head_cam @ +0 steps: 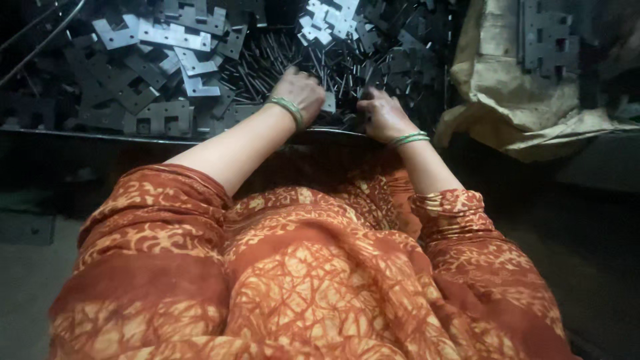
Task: The person repeatedly picks up small metal brackets and pins from a large pile on a table and transfers them into a nearby sack. The hands work continuously, scooping and moving parts from the table into the sack.
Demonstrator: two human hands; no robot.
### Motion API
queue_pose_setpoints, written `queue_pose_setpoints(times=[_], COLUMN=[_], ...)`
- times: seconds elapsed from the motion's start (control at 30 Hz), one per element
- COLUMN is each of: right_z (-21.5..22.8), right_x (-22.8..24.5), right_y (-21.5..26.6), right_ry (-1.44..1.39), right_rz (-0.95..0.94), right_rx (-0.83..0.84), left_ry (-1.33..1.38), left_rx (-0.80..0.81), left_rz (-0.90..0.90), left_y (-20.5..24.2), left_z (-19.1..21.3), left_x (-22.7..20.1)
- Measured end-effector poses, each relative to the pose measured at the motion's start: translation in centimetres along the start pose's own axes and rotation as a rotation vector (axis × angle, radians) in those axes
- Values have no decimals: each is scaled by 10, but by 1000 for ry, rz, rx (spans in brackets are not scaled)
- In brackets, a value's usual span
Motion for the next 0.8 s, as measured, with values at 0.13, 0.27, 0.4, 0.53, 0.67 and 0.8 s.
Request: queue_pose_setpoints(times=[0.13,0.27,0.4,0.53,0.67,0.8], right_z=[38,70,90,94,74,55], right_x=[-13,-18,-35,-45,-53,-65], right_y=[4,13,15,15,0,-8], right_ry=[-689,-1351,-1755,-1680,-1815,-1808], right_rz=[-162,-191,-282,-205,-241,-395], right_rx=[-238,-494,-773,-935,-1072,-923], left_ry=[98,237,872,1863,2623,2577], left_rx=[-75,-156,-293,-643,-847,-699], left_rz=[61,159,371,401,114,453], left_y=[-3,-4,15,67,122,135], left_z=[7,10,-3,-9,12,-6], left_x=[8,16,84,160,192,166])
Point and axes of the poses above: each hand's wrist, its own y-axis away from the middle knuckle, its own z-axis out of the back of the hand, x = y × z, the point moved 7 cm from there along -y, towards the middle knuckle, and after that the axes turned 5 degrees about z, right-handed, at the moved point
